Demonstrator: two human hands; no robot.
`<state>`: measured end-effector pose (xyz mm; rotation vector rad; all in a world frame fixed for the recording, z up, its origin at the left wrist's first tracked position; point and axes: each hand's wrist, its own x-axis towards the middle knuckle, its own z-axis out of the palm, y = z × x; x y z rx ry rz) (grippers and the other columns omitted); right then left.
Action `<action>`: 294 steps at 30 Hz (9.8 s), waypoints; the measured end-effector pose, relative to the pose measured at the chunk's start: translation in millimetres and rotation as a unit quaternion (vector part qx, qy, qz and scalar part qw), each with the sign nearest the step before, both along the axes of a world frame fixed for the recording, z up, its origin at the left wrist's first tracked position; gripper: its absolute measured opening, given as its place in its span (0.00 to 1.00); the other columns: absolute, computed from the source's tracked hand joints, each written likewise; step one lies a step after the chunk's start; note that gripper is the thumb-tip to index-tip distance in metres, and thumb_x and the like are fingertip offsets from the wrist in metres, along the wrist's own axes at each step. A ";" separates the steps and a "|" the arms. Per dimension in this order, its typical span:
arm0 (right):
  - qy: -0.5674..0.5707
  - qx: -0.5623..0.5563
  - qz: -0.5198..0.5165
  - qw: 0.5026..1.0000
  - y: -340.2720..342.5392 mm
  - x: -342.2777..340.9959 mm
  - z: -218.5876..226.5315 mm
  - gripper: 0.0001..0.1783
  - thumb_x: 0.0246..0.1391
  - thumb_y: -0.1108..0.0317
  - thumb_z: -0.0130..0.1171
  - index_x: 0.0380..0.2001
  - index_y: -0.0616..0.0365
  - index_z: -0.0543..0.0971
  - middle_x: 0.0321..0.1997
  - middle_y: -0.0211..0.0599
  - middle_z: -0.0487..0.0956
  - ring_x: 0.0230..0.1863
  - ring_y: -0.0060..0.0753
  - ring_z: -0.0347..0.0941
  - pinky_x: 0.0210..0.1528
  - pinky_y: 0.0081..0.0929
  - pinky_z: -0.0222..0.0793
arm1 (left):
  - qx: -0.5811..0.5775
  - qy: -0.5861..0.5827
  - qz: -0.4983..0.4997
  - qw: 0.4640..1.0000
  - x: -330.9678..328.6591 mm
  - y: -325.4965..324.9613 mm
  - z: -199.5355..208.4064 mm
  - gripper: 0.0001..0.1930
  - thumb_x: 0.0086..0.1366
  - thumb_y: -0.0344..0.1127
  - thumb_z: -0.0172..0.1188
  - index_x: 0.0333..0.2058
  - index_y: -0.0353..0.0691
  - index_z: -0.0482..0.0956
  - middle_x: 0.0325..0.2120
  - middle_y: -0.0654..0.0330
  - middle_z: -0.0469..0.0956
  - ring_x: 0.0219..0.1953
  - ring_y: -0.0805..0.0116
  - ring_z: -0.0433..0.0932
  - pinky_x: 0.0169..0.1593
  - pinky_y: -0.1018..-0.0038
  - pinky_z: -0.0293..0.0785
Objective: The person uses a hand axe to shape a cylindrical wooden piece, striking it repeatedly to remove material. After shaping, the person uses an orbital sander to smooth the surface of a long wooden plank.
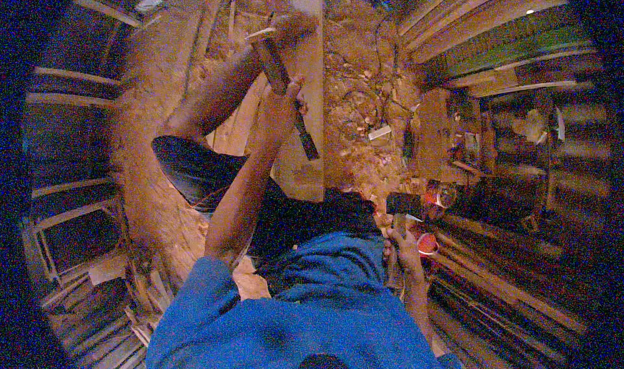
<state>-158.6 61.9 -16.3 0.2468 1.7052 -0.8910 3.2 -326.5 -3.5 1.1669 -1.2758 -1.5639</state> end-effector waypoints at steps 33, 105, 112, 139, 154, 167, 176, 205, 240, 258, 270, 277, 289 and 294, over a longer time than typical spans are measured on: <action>0.129 -0.052 0.189 0.972 -55.2 -23.0 61.2 0.16 0.58 0.57 0.64 0.39 0.53 0.71 0.21 0.28 0.72 0.16 0.23 0.69 0.18 0.23 0.67 | -0.100 -0.049 -0.004 0.994 -19.8 19.1 -16.6 0.13 0.62 0.33 0.63 0.22 0.38 0.70 0.13 0.64 0.70 0.15 0.74 0.71 0.20 0.68 0.67; 0.266 -0.066 0.162 0.948 -82.5 3.1 147.0 0.22 0.58 0.54 0.65 0.46 0.56 0.72 0.25 0.28 0.74 0.20 0.22 0.70 0.22 0.23 0.69 | -0.210 -0.125 -0.002 0.970 6.6 26.6 -7.2 0.10 0.57 0.35 0.64 0.30 0.35 0.75 0.21 0.53 0.75 0.23 0.58 0.76 0.32 0.62 0.74; 0.216 -0.024 0.102 0.971 -40.5 12.0 115.4 0.20 0.58 0.56 0.65 0.45 0.55 0.71 0.20 0.26 0.72 0.14 0.20 0.68 0.15 0.21 0.66 | -0.138 -0.111 -0.052 0.983 5.1 19.9 -15.9 0.10 0.57 0.36 0.63 0.29 0.35 0.75 0.20 0.52 0.76 0.23 0.56 0.76 0.33 0.61 0.74; 0.178 -0.081 0.162 0.967 -49.7 24.3 112.7 0.20 0.59 0.55 0.65 0.44 0.56 0.71 0.21 0.27 0.71 0.15 0.22 0.68 0.16 0.22 0.67 | -0.179 -0.117 -0.049 0.976 2.4 27.8 -15.5 0.12 0.54 0.34 0.64 0.35 0.35 0.78 0.25 0.51 0.79 0.28 0.57 0.80 0.36 0.61 0.76; 0.250 -0.058 0.230 0.939 -46.8 18.5 106.8 0.21 0.58 0.54 0.65 0.46 0.56 0.72 0.23 0.28 0.74 0.18 0.21 0.70 0.18 0.22 0.68 | -0.180 -0.108 -0.030 0.977 4.6 24.4 -19.8 0.12 0.54 0.37 0.64 0.34 0.36 0.78 0.26 0.47 0.79 0.30 0.48 0.81 0.38 0.58 0.76; 0.364 -0.050 0.282 0.886 -160.7 -19.2 165.1 0.28 0.58 0.49 0.65 0.50 0.60 0.72 0.33 0.31 0.78 0.27 0.24 0.73 0.29 0.24 0.70 | -0.209 -0.141 -0.009 0.968 -12.4 -7.3 -35.6 0.14 0.54 0.40 0.65 0.34 0.36 0.79 0.26 0.45 0.80 0.30 0.44 0.81 0.36 0.55 0.77; 0.486 -0.230 0.282 0.794 -263.1 14.7 226.3 0.21 0.58 0.51 0.66 0.44 0.54 0.75 0.26 0.25 0.75 0.20 0.17 0.69 0.21 0.19 0.65 | -0.236 -0.108 0.004 0.966 -6.3 -13.9 -37.1 0.15 0.54 0.38 0.66 0.35 0.35 0.78 0.27 0.45 0.80 0.31 0.44 0.81 0.37 0.55 0.77; 0.518 -0.349 0.492 0.607 -375.3 6.0 216.6 0.19 0.64 0.53 0.57 0.48 0.56 0.75 0.29 0.25 0.74 0.26 0.18 0.69 0.27 0.21 0.67 | -0.269 -0.080 0.012 0.960 -3.3 0.7 -26.7 0.13 0.55 0.39 0.67 0.34 0.38 0.78 0.22 0.52 0.79 0.24 0.53 0.79 0.33 0.58 0.76; 0.492 -0.385 0.519 0.583 -364.8 -0.9 188.0 0.18 0.63 0.61 0.60 0.51 0.58 0.72 0.25 0.25 0.71 0.20 0.17 0.65 0.21 0.23 0.66 | -0.214 -0.114 -0.029 0.970 10.2 23.2 -39.6 0.13 0.52 0.37 0.67 0.31 0.36 0.76 0.19 0.52 0.75 0.22 0.56 0.76 0.31 0.60 0.74; 0.476 -0.266 0.373 0.750 -294.4 6.5 251.0 0.17 0.62 0.54 0.62 0.41 0.56 0.74 0.22 0.23 0.72 0.19 0.15 0.67 0.21 0.17 0.63 | -0.199 -0.072 0.000 0.977 7.2 21.5 4.8 0.09 0.55 0.33 0.63 0.32 0.36 0.75 0.21 0.50 0.76 0.24 0.55 0.78 0.32 0.60 0.75; 0.548 -0.409 0.419 0.597 -310.6 4.1 226.1 0.18 0.62 0.56 0.62 0.47 0.58 0.74 0.22 0.23 0.71 0.18 0.14 0.66 0.20 0.18 0.63 | -0.209 -0.079 -0.015 0.975 16.5 30.8 -12.9 0.11 0.52 0.34 0.65 0.32 0.36 0.75 0.19 0.53 0.74 0.21 0.58 0.75 0.31 0.61 0.74; 0.409 -0.345 0.498 0.683 -301.8 6.2 170.2 0.22 0.62 0.59 0.62 0.52 0.61 0.71 0.24 0.25 0.72 0.18 0.18 0.68 0.20 0.22 0.66 | -0.230 -0.103 -0.040 0.967 17.6 27.7 -18.7 0.13 0.52 0.37 0.67 0.29 0.37 0.73 0.19 0.52 0.74 0.22 0.59 0.76 0.30 0.61 0.74; 0.256 -0.117 0.187 0.941 -94.4 1.3 130.9 0.17 0.59 0.58 0.63 0.43 0.58 0.75 0.25 0.28 0.76 0.21 0.23 0.71 0.21 0.26 0.70 | -0.245 -0.197 0.147 0.938 6.7 30.8 -50.7 0.16 0.56 0.33 0.68 0.39 0.31 0.75 0.20 0.52 0.79 0.21 0.56 0.80 0.28 0.62 0.77; 0.198 -0.070 0.060 0.976 6.1 -19.1 100.9 0.17 0.58 0.57 0.65 0.43 0.56 0.74 0.27 0.28 0.75 0.20 0.21 0.70 0.18 0.22 0.69 | -0.327 -0.312 0.146 0.880 34.8 28.8 1.4 0.19 0.54 0.34 0.68 0.42 0.31 0.77 0.25 0.45 0.81 0.29 0.51 0.84 0.37 0.58 0.79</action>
